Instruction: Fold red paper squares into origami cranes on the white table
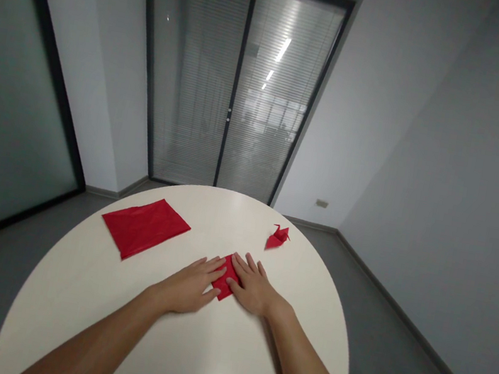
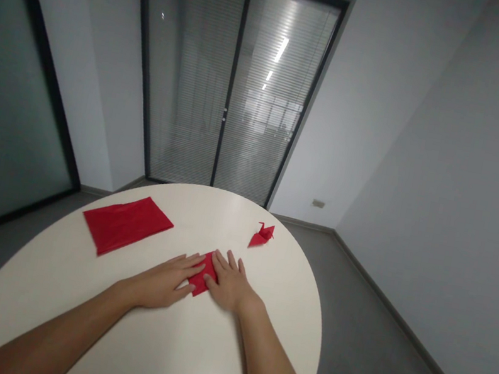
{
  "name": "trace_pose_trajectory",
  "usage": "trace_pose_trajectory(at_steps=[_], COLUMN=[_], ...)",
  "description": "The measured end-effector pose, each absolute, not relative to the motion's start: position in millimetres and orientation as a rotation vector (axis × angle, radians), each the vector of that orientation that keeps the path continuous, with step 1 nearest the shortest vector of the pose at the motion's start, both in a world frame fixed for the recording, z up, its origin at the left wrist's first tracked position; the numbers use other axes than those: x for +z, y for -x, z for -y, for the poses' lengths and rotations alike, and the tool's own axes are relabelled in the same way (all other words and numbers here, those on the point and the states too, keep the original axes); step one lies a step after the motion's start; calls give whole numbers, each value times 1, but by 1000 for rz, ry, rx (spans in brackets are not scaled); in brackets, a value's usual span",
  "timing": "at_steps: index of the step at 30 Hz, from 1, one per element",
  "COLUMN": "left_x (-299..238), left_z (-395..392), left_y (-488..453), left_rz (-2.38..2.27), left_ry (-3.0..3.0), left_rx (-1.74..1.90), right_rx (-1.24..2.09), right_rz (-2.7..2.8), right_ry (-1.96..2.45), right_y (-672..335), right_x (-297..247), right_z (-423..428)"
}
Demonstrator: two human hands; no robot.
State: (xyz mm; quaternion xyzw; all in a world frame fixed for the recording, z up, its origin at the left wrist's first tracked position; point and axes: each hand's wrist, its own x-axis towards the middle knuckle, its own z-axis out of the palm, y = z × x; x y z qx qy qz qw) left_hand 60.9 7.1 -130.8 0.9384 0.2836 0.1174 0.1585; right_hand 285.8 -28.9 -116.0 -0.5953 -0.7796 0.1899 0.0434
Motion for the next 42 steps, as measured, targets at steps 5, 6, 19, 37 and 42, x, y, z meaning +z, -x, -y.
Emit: trace_pose_trajectory(at_steps=[5,6,19,37,42], left_x=[-134,-135,-134,-146,-149], left_z=[-2,-1,0,-8,-12], left_y=[-65,-65,-64,-70,-69], left_rz=[-822,-831,-829,-1269,-1391], left_ry=[-2676,-2674,-2676,-2713,-2680], left_rx=[322,307,255,315,331], right_rx=[597,594,464,520,600], right_rz=[2391,2393,2398,2517,2511], right_ry=[1773,1758,1821,1611,1665], right_y=[-289,-289,-286,-269,-267], right_x=[-114,-113,-117,-111,-108], right_z=[29,30,29,38,40])
